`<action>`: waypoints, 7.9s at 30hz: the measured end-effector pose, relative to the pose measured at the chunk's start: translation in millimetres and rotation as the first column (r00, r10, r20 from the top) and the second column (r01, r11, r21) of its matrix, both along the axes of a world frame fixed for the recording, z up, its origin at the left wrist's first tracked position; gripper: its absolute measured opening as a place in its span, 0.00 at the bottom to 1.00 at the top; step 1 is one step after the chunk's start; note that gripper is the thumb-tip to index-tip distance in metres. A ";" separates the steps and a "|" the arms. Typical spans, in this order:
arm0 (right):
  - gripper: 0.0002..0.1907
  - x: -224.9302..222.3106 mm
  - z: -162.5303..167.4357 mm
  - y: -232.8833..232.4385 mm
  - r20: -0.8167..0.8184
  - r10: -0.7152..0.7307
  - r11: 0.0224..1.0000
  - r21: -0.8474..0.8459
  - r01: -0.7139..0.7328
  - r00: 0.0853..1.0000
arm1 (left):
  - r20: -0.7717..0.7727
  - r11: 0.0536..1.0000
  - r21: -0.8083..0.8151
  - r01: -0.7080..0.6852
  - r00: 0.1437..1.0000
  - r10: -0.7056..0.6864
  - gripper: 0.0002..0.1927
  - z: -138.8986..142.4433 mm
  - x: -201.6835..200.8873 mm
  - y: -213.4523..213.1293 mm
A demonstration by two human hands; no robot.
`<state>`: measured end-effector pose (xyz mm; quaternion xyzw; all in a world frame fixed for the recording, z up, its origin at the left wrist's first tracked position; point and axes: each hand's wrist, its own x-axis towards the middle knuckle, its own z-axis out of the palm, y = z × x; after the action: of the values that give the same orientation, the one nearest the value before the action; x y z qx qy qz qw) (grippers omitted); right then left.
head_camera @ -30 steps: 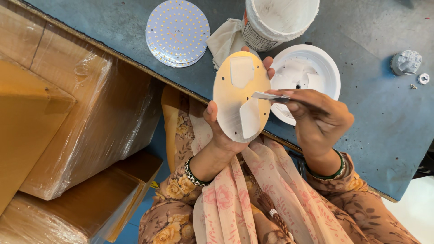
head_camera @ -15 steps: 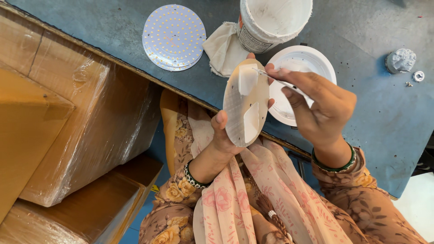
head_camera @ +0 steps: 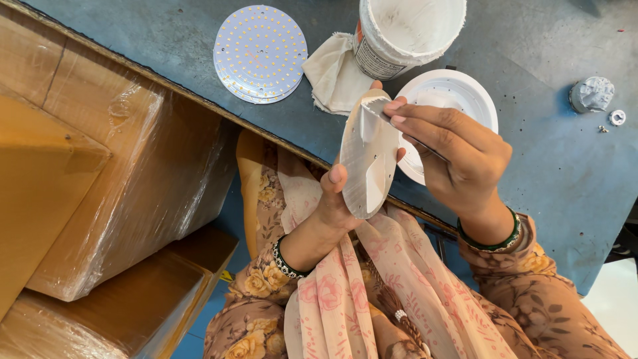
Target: The person applies a white substance to the inside of plastic bulb housings and the back of LED circular plates using a small metal spatula and a cloth.
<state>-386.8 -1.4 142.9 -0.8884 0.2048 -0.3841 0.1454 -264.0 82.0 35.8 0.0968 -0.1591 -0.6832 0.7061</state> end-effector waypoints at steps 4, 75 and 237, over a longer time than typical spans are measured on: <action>0.14 -0.3 -7.0 2.0 0.025 0.024 0.999 0.043 -0.026 0.999 | 0.039 1.000 -0.023 -0.009 0.999 0.010 0.69 11.4 2.9 -7.4; 0.16 -28.3 -13.4 -2.9 -0.090 0.091 0.983 0.167 -0.075 0.992 | 0.016 0.975 -0.054 -0.216 0.976 0.217 0.58 24.7 1.6 -24.8; 0.13 -8.5 28.7 43.7 -0.144 0.342 0.939 0.012 -0.344 0.929 | -0.284 0.961 -0.103 -0.255 0.934 0.217 0.59 22.2 9.3 -5.5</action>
<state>-395.4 42.2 171.6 -0.9369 0.0541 -0.2891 0.1891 -254.7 76.5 58.1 -0.0279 -0.0958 -0.5873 0.8032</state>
